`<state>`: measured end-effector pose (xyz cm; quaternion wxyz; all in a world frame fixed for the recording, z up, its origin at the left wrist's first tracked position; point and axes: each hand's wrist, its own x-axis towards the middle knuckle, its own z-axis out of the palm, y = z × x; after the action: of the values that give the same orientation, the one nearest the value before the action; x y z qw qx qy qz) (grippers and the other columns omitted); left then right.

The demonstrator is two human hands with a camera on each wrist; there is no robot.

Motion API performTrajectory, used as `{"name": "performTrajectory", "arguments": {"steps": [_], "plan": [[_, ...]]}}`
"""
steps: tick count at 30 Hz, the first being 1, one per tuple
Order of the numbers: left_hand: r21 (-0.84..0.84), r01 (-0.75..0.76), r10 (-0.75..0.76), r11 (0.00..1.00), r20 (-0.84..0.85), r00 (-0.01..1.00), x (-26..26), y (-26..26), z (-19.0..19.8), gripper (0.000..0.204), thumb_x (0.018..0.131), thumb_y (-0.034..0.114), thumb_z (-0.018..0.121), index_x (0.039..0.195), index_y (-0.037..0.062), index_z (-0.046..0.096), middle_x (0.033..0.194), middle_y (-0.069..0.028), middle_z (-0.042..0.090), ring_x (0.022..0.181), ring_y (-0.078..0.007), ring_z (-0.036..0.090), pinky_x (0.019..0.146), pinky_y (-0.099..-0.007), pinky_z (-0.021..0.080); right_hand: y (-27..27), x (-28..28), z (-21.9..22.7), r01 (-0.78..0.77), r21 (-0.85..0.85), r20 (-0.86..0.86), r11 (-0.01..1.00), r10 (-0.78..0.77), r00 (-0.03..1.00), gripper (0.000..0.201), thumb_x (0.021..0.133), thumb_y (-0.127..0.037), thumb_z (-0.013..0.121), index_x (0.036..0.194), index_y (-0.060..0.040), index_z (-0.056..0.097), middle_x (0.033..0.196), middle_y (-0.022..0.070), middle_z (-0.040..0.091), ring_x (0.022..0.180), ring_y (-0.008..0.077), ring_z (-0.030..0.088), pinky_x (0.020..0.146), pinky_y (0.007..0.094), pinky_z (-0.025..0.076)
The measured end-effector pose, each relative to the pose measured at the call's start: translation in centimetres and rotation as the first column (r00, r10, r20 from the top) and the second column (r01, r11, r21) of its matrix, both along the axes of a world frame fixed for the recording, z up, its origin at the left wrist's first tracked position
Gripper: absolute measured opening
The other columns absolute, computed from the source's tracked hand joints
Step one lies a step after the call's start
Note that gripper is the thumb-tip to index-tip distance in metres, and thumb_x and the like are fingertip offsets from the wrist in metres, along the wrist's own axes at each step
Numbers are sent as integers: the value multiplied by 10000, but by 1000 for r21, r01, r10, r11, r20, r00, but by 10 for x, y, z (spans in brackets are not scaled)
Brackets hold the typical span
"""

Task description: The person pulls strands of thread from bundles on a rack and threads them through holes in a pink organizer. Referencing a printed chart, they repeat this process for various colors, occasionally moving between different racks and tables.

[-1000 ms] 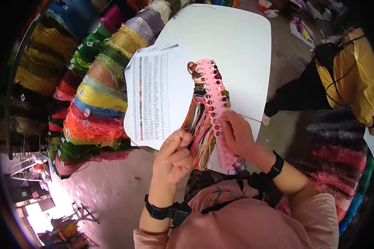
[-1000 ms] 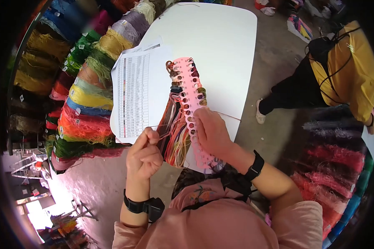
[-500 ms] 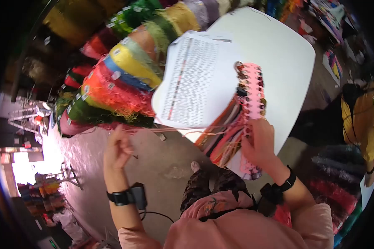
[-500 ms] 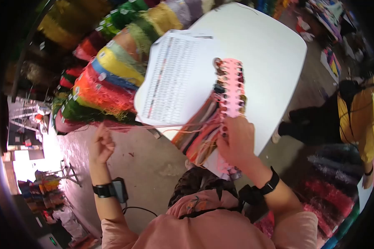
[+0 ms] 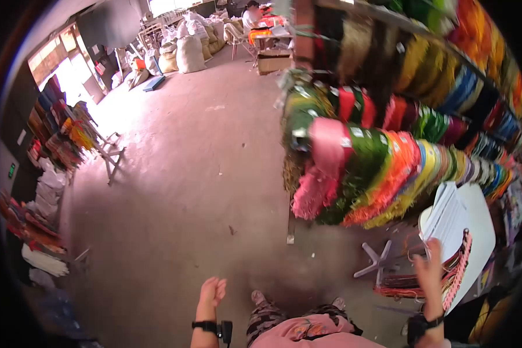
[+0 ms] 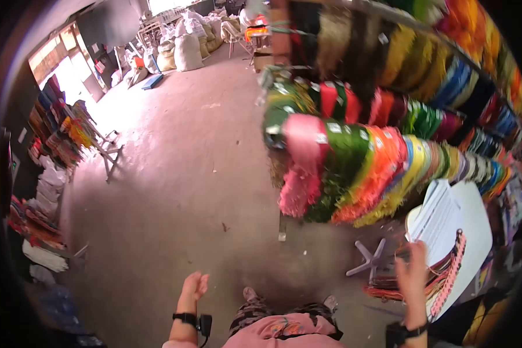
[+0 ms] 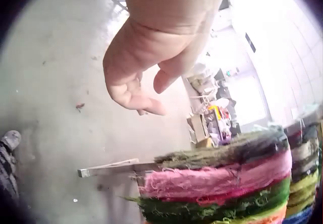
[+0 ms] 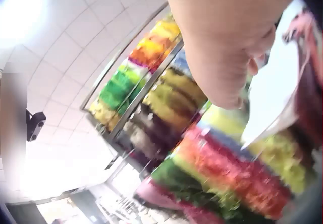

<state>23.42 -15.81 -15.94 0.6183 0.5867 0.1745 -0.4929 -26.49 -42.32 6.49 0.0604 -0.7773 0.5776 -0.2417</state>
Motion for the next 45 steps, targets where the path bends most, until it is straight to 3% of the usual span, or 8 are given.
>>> {"name": "performTrajectory", "arguments": {"steps": [10, 23, 29, 37, 39, 41, 43, 45], "plan": [[-52, -73, 71, 996, -29, 997, 179, 9, -29, 299, 839, 69, 458, 1131, 26, 411, 775, -84, 590, 604, -115, 550, 479, -226, 440, -50, 390, 29, -615, 10, 62, 789, 613, 787, 455, 726, -144, 600, 1120, 5, 427, 1136, 196, 437, 1071, 341, 426, 902, 370, 360], [-227, 279, -268, 933, 78, 960, 414, -316, 41, 225, 800, 39, 515, 1024, 32, 521, 756, -65, 584, 610, -138, 531, 500, -245, 428, -266, 633, -41, -344, -8, 552, 939, 291, 781, 537, 736, -75, 596, 1201, -4, 335, 1086, 133, 427, 931, 188, 486, 664, 235, 427], [-186, 394, -390, 900, 59, 919, 481, -488, 34, 193, 796, 25, 510, 986, 19, 542, 708, -51, 558, 579, -135, 514, 479, -241, 414, -371, 653, -69, -143, 89, 893, 986, -15, 450, 434, 781, -57, 561, 1170, -12, 374, 1059, 113, 473, 914, 158, 513, 696, 220, 423], [-140, 916, -904, 375, 165, 395, 535, -841, -13, 209, 816, 70, 497, 1009, 17, 554, 706, -40, 546, 633, -123, 502, 507, -228, 414, -474, 665, -7, 433, -354, 421, 829, -272, 865, 205, 745, -26, 551, 950, -32, 543, 987, 142, 520, 914, 291, 499, 777, 360, 396], [282, 959, -499, -39, 826, -263, 506, -922, 70, 156, 806, 107, 501, 917, 31, 579, 691, -17, 528, 641, -107, 481, 519, -240, 406, -492, 670, 0, 580, -301, 399, 757, -452, 798, 284, 755, -84, 554, 1034, -53, 514, 1076, 140, 468, 1015, 287, 437, 849, 376, 323], [339, 913, -440, -224, 801, -406, 484, -1012, 90, 124, 784, 125, 513, 827, 23, 570, 681, -40, 530, 616, -158, 485, 544, -295, 408, -508, 675, 10, 661, -258, 272, 705, -603, 750, 391, 742, -130, 567, 1116, -69, 470, 1108, 124, 445, 1054, 285, 411, 859, 375, 288], [55, 977, -810, -207, 550, -203, 442, -1085, 77, 124, 782, 127, 501, 757, 18, 555, 676, -93, 540, 609, -212, 492, 563, -344, 406, -518, 682, 11, 744, -301, 242, 597, -707, 665, 400, 720, -130, 583, 1099, -63, 475, 1103, 112, 456, 1039, 279, 423, 847, 376, 292], [-41, 950, -731, -308, 650, -209, 385, -1128, 107, 174, 795, 160, 503, 707, 19, 555, 631, -128, 518, 609, -233, 507, 558, -362, 404, -535, 684, 13, 804, -300, 258, 513, -768, 586, 394, 702, -131, 590, 1078, -64, 489, 1079, 107, 475, 1006, 281, 439, 838, 379, 302]]}}
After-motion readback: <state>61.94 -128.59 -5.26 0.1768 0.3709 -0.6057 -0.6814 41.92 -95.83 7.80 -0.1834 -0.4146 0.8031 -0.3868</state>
